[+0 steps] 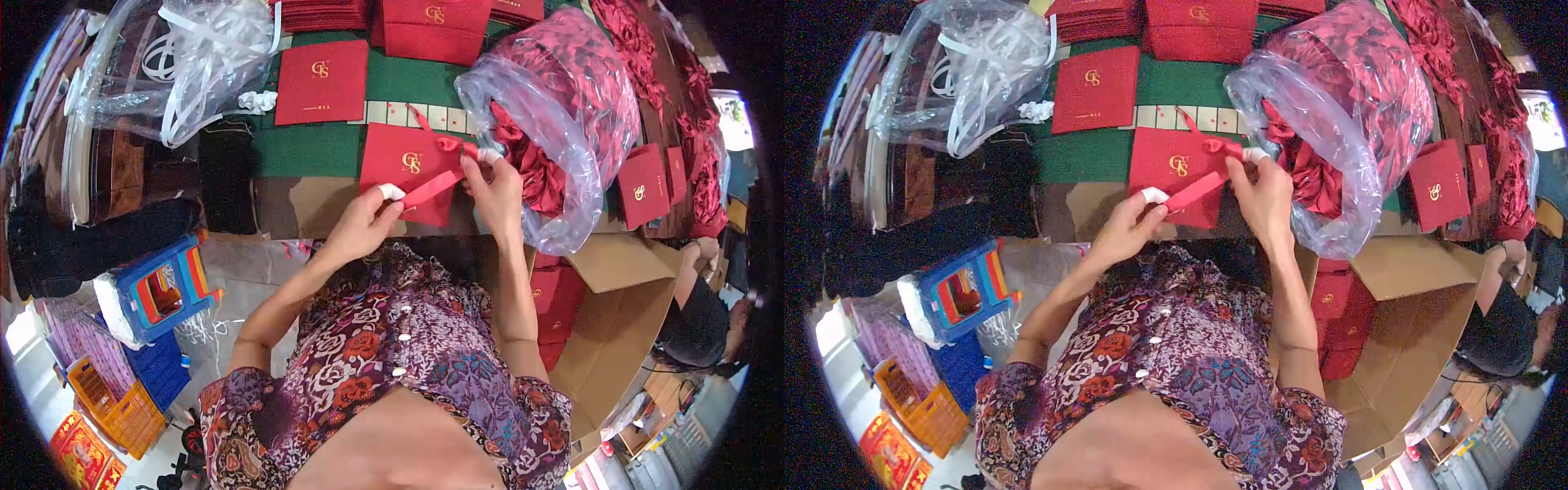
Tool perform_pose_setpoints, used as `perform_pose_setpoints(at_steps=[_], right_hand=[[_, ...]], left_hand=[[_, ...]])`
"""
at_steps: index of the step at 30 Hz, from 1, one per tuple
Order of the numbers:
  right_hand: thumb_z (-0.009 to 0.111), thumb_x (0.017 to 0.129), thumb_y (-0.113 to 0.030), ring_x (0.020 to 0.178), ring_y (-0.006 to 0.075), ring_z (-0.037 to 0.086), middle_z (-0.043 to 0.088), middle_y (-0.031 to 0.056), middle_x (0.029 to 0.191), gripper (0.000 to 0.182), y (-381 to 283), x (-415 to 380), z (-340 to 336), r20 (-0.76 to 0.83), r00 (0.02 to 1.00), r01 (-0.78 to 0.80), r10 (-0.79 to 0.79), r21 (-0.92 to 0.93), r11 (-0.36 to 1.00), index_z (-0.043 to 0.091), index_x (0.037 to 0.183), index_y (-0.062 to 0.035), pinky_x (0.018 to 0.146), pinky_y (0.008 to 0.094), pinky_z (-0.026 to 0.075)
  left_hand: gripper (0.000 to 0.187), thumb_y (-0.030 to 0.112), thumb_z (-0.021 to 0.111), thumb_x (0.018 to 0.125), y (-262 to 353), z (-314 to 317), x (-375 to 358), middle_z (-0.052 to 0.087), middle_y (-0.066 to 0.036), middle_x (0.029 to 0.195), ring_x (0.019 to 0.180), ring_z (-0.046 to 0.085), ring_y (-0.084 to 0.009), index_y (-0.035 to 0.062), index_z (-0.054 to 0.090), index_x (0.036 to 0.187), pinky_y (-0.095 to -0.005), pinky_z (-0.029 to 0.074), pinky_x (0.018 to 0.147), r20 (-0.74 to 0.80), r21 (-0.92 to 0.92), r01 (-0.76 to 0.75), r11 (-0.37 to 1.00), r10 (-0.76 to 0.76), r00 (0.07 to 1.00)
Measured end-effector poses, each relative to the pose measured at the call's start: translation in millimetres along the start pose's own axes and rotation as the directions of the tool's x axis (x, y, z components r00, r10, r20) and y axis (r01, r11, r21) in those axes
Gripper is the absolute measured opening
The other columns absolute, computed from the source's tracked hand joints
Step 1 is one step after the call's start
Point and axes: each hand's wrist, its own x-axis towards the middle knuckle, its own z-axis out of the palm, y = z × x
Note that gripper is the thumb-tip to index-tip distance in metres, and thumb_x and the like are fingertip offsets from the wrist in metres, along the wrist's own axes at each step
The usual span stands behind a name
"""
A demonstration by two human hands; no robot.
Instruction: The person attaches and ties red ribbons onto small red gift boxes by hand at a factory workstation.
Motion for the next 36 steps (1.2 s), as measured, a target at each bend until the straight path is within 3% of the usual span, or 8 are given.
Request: perform_pose_setpoints(at_steps=[3,6,12,19,21,24,27,36], right_hand=[[0.079,0.083,-0.013,0.072,0.018,0.063,0.064,0.0073,0.086,0.027,-11,-13,-1,-0.104,0.938,0.201,-0.33,-0.613,0.764,0.066,0.105,-0.0049,0.061,0.0293,0.05],[0.081,0.08,-0.009,0.077,0.0198,0.063,0.064,0.0074,0.094,0.03,-33,-20,7,-0.108,0.877,0.362,-0.468,-0.492,0.792,0.065,0.105,-0.0071,0.062,0.0302,0.05],[0.079,0.08,-0.009,0.097,0.0324,0.066,0.067,0.0112,0.11,0.035,-39,-15,39,0.352,0.7,0.711,-0.621,-0.268,0.65,0.067,0.112,-0.0091,0.086,0.0402,0.054],[0.076,0.084,-0.008,0.081,0.0279,0.069,0.068,0.0115,0.091,0.021,-19,-8,50,0.337,0.783,0.617,-0.523,-0.311,0.723,0.07,0.105,-0.0068,0.069,0.0354,0.055],[0.075,0.085,-0.008,0.08,0.0277,0.069,0.068,0.0121,0.09,0.019,-22,-6,51,0.275,0.811,0.583,-0.516,-0.324,0.745,0.071,0.104,-0.0062,0.068,0.0346,0.055],[0.073,0.087,-0.006,0.078,0.0257,0.07,0.07,0.0133,0.09,0.015,-15,5,57,0.144,0.813,0.579,-0.565,-0.308,0.755,0.071,0.102,-0.004,0.067,0.0327,0.054],[0.072,0.087,-0.008,0.074,0.0243,0.07,0.07,0.0132,0.087,0.012,-16,10,65,0.061,0.887,0.451,-0.458,-0.329,0.83,0.071,0.098,-0.0026,0.066,0.0324,0.054],[0.076,0.081,-0.014,0.07,0.026,0.068,0.071,0.0129,0.084,0.015,-3,15,82,0.033,0.899,0.404,-0.436,-0.443,0.8,0.071,0.09,-0.0033,0.065,0.036,0.052]], left_hand=[[0.016,0.004,0.055,0.099,-1,-15,7,0.053,-0.002,0.097,0.074,0.062,-0.0101,0.0003,0.064,0.112,-0.0248,0.051,0.063,-0.085,0.126,-0.072,0.989,0.084,0.993],[0.019,0.0,0.054,0.099,12,-24,15,0.051,-0.002,0.097,0.078,0.063,-0.0117,-0.0009,0.063,0.114,-0.0251,0.054,0.068,-0.073,-0.06,-0.019,0.998,0.015,0.997],[0.035,-0.004,0.058,0.095,9,-34,36,0.065,-0.006,0.103,0.088,0.065,-0.0119,0.0031,0.052,0.129,-0.0271,0.055,0.082,0.024,-0.347,0.025,0.937,-0.018,1.0],[0.027,-0.002,0.065,0.092,24,-50,46,0.067,-0.005,0.098,0.089,0.066,-0.0124,0.0009,0.056,0.117,-0.027,0.055,0.076,0.061,-0.292,0.078,0.953,-0.063,0.996],[0.02,0.001,0.065,0.094,19,-54,54,0.068,-0.005,0.1,0.087,0.065,-0.0117,0.0013,0.06,0.113,-0.0265,0.054,0.073,-0.059,-0.157,-0.001,0.988,-0.008,0.998],[0.019,0.007,0.07,0.087,33,-55,63,0.065,-0.014,0.097,0.085,0.064,-0.0296,-0.0026,0.067,0.103,-0.0363,0.053,0.076,-0.32,0.468,-0.178,0.866,0.354,0.879],[0.022,0.007,0.07,0.084,23,-53,73,0.061,-0.017,0.101,0.092,0.057,-0.0384,-0.0016,0.067,0.104,-0.0433,0.05,0.082,-0.182,0.798,-0.2,0.569,0.542,0.82],[0.018,0.004,0.069,0.082,23,-43,69,0.058,-0.017,0.104,0.098,0.057,-0.0373,-0.0036,0.066,0.098,-0.0452,0.051,0.082,-0.198,0.74,-0.256,0.622,0.565,0.801]])
